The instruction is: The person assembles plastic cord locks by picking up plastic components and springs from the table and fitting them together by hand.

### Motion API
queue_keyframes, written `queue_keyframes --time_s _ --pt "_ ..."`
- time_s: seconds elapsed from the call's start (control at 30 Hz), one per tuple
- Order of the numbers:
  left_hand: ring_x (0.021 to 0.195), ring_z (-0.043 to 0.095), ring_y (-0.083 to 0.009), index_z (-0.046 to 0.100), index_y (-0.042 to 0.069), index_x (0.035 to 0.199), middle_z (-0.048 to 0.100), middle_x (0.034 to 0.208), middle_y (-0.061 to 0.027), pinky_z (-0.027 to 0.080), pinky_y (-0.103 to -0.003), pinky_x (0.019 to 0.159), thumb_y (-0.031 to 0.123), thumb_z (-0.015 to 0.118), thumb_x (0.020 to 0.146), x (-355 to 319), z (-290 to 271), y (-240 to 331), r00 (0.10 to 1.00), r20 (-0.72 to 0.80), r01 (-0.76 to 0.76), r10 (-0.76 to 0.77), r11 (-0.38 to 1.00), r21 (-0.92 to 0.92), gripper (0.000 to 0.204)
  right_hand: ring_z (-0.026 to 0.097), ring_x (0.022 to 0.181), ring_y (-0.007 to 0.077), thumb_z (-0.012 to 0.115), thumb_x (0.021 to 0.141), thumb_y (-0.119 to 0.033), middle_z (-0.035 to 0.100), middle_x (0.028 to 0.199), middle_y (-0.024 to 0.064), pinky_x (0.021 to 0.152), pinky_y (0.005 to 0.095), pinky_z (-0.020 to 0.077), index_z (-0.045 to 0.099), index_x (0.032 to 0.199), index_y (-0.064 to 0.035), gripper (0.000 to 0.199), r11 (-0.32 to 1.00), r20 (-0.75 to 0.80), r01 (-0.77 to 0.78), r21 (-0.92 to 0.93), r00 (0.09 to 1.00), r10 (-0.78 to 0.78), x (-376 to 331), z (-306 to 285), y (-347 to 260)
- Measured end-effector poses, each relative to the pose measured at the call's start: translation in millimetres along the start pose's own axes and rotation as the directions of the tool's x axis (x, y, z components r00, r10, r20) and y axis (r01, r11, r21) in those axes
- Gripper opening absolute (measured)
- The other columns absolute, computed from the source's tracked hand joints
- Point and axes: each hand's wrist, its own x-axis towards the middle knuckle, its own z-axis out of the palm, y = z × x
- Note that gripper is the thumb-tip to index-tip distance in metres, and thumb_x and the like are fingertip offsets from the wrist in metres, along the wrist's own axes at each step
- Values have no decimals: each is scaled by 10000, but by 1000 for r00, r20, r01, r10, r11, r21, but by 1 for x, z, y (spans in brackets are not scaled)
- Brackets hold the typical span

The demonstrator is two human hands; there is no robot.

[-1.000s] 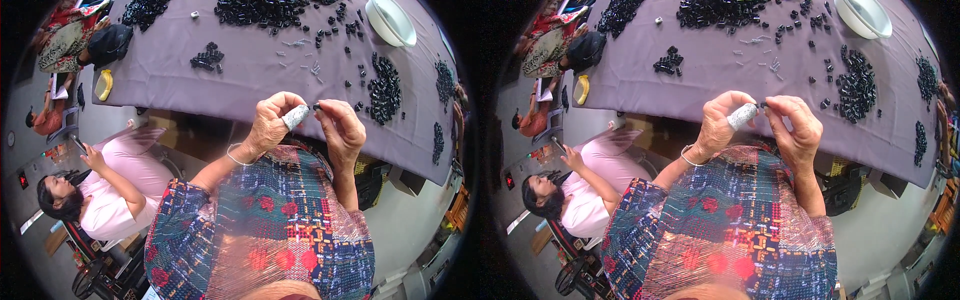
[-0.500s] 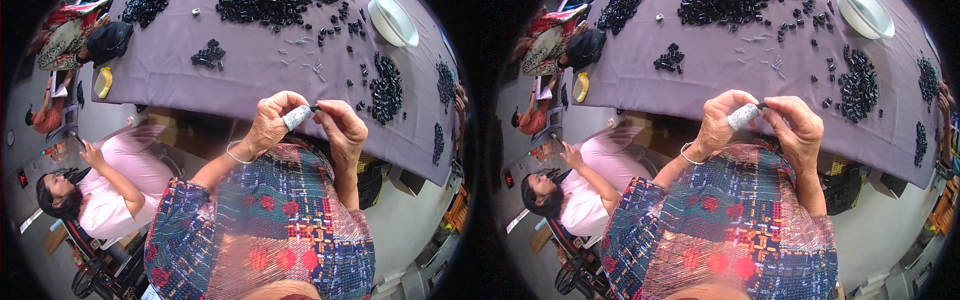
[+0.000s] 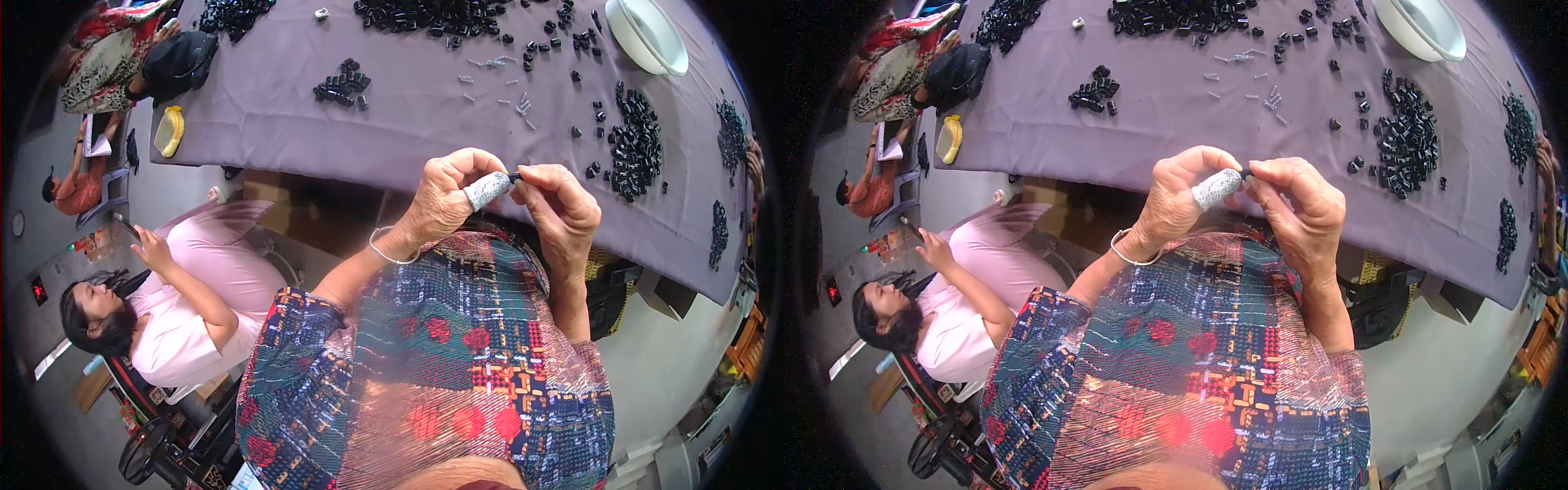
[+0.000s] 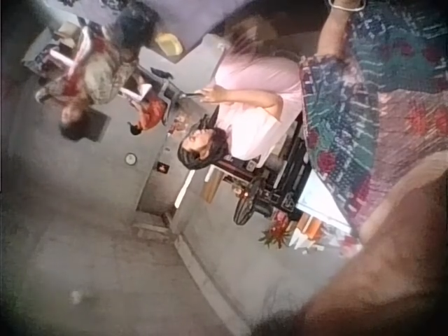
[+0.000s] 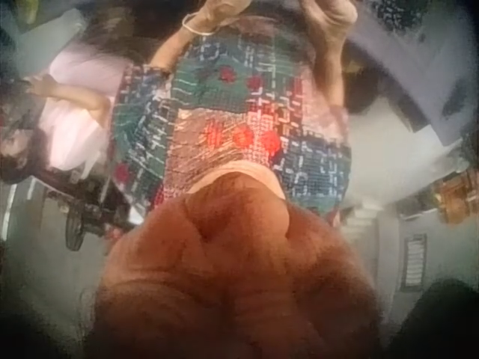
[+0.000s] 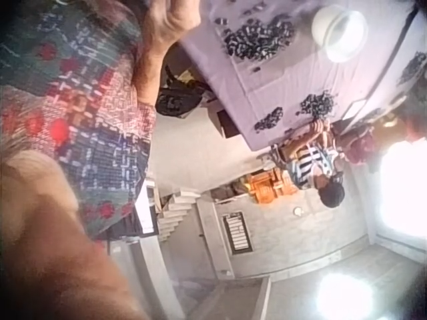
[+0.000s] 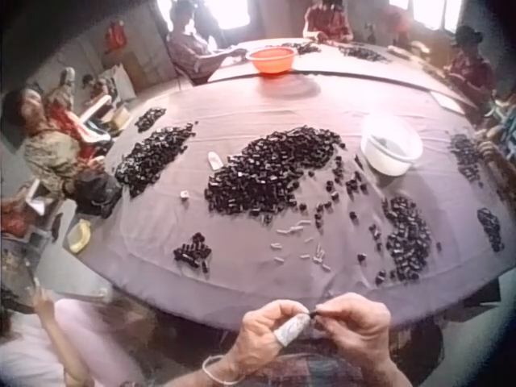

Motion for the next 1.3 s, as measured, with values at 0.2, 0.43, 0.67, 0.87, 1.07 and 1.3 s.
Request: queue_keyframes --time_s 0.2,0.43,0.67,0.87,1.07,1.3 --pt "676 585 -73 621 1 961 665 822 -54 488 -202 608 98 654 876 -2 -2 -4 997 0 76 -77 988 -132 133 593 757 103 624 820 100 609 870 66 676 206 481 645 975 53 164 996 54 27 -84 998 -23 1 2 4" --pt "733 626 -116 632 7 1011 670 920 -92 531 -234 647 89 637 876 4 -10 -17 958 59 282 -279 890 -358 158 581 801 116 669 743 101 598 978 73 706 226 477 618 1057 22 328 967 80 146 -208 988 -132 -2 4 11" --pt "877 641 -131 637 37 1059 670 1015 -53 556 -257 719 147 609 882 9 -3 -15 840 224 521 -494 622 -584 210 611 797 178 704 689 60 601 1005 117 731 274 504 612 1079 -7 407 885 66 212 -414 977 -203 -4 4 14" --pt "838 650 -141 639 31 1036 672 989 -61 565 -275 697 146 605 880 9 -5 -19 809 279 565 -517 555 -610 197 634 817 206 706 684 47 614 1018 138 747 298 514 618 1064 -8 393 821 122 281 -496 959 -255 0 -2 15" --pt "822 656 -163 634 -7 1032 665 947 -96 570 -267 659 162 611 892 8 -7 -16 911 169 410 -375 798 -441 221 631 850 246 704 671 43 635 962 138 763 315 510 630 1024 -2 364 841 151 269 -470 963 -224 3 -5 16" --pt "807 657 -164 630 -23 1037 663 930 -95 567 -268 673 121 614 892 12 -8 -15 917 79 398 -391 879 -263 205 610 881 277 699 644 33 631 949 143 783 350 490 626 996 4 361 788 236 406 -463 914 -331 10 -9 28"
